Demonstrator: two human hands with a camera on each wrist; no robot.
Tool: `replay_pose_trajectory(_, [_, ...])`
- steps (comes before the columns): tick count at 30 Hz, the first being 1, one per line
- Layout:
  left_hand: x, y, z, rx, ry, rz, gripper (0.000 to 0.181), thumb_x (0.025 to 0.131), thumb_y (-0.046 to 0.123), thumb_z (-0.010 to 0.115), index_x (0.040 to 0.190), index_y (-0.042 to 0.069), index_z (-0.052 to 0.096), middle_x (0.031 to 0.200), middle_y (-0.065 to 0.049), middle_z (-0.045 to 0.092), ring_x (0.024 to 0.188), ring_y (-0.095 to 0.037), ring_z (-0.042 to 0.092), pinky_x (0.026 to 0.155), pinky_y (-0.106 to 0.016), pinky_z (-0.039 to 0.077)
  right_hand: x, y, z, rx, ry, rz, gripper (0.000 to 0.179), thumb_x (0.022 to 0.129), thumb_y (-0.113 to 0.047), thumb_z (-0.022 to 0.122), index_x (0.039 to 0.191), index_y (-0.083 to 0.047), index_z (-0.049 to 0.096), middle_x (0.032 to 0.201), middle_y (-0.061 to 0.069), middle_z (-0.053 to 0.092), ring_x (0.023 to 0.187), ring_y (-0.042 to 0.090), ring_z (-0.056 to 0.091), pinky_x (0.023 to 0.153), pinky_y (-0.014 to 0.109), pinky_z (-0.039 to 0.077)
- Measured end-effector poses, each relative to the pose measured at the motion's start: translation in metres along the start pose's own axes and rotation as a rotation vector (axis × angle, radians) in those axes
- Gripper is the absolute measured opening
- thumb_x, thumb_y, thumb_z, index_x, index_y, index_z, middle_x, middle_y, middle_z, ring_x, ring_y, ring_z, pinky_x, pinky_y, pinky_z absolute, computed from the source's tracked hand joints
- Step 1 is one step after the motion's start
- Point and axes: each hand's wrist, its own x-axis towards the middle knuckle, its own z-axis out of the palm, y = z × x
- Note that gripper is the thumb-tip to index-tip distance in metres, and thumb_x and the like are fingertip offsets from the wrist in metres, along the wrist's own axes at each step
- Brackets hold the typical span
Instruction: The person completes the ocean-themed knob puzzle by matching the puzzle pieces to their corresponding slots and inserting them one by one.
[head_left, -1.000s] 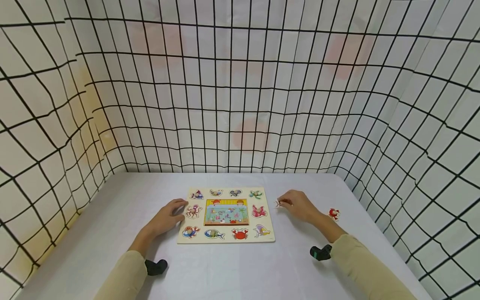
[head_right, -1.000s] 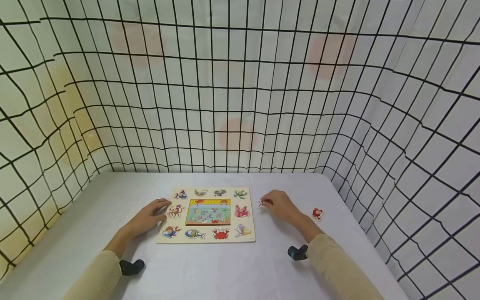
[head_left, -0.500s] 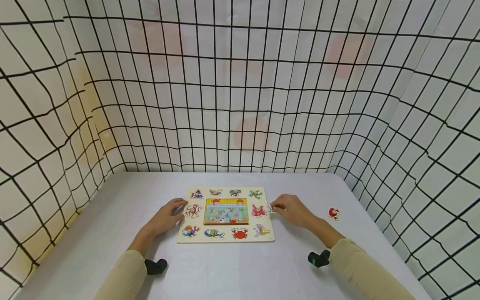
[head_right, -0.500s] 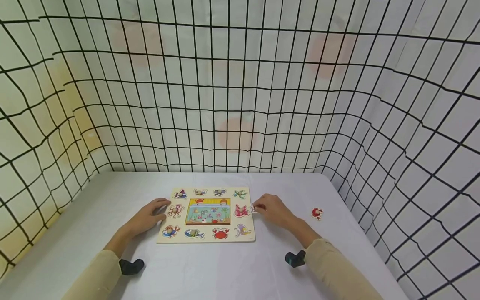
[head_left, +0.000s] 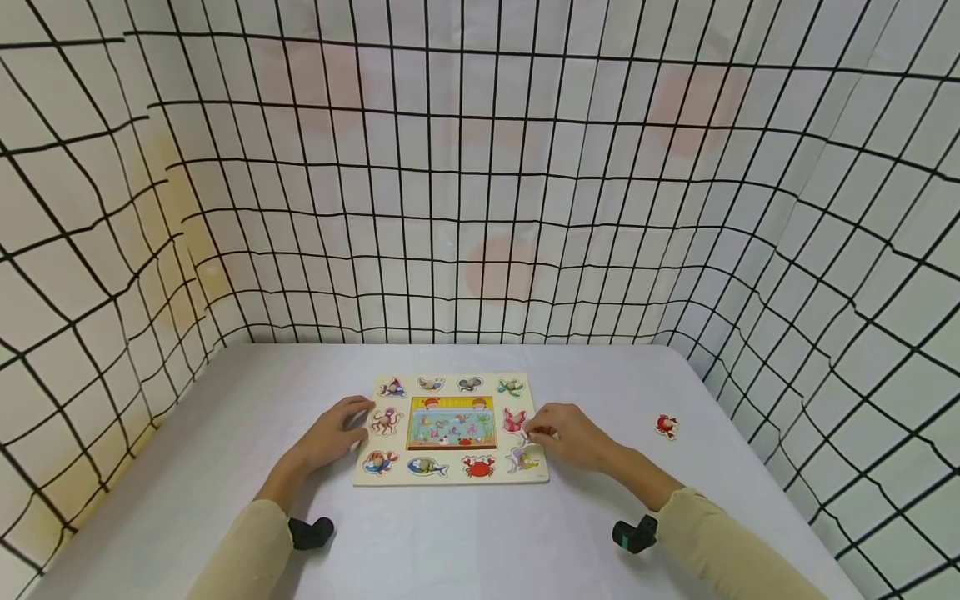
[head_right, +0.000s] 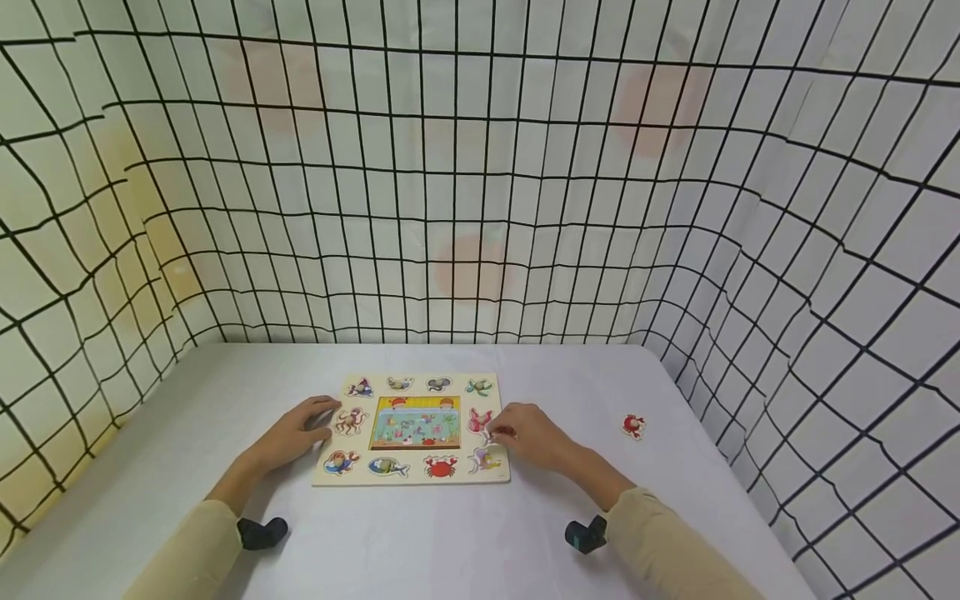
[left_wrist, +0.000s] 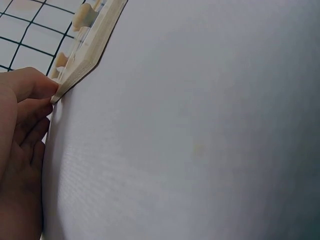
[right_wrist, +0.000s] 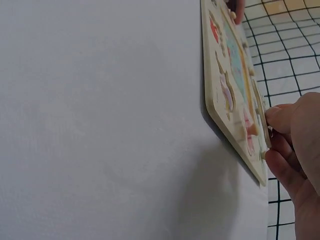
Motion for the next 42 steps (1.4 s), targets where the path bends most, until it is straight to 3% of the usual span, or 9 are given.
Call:
replay_pose_trajectory(10, [0.0,0.001,0.0,0.002,0.003,0.002,0.055,0.097,0.01,0.062,0.149,-0.002,0.05,0.159,-0.022,0.039,0.15,-0.048,0.023,0.121,-0.064,0.017,-0.005,-0.005,0.007,0.012,-0.054,-0.037,0.013,0.096,-0.007,0.074,0.107,-0.007,0.079,0.1,-0.006,0.07,0.089,0.007,0.061,0.077,0.025,0.057])
replay_pose_trajectory(16, [0.0,0.001,0.0,0.0,0.001,-0.005,0.055,0.098,0.011,0.061,0.15,-0.001,0.05,0.159,-0.022,0.038,0.151,-0.047,0.022,0.121,-0.064,0.017,-0.007,-0.006,0.014,0.017,-0.086,-0.01,0.014,0.098,-0.01,0.072,0.109,-0.009,0.08,0.102,-0.008,0.07,0.09,0.005,0.059,0.078,0.025,0.055])
replay_pose_trajectory(42, [0.0,-0.002,0.0,-0.005,0.001,0.004,0.055,0.098,0.012,0.062,0.15,-0.001,0.05,0.159,-0.022,0.038,0.151,-0.048,0.023,0.121,-0.064,0.017,-0.008,-0.01,0.02,0.021,-0.106,-0.054,0.017,0.097,-0.009,0.072,0.112,-0.008,0.08,0.105,-0.006,0.071,0.092,0.005,0.06,0.078,0.024,0.056])
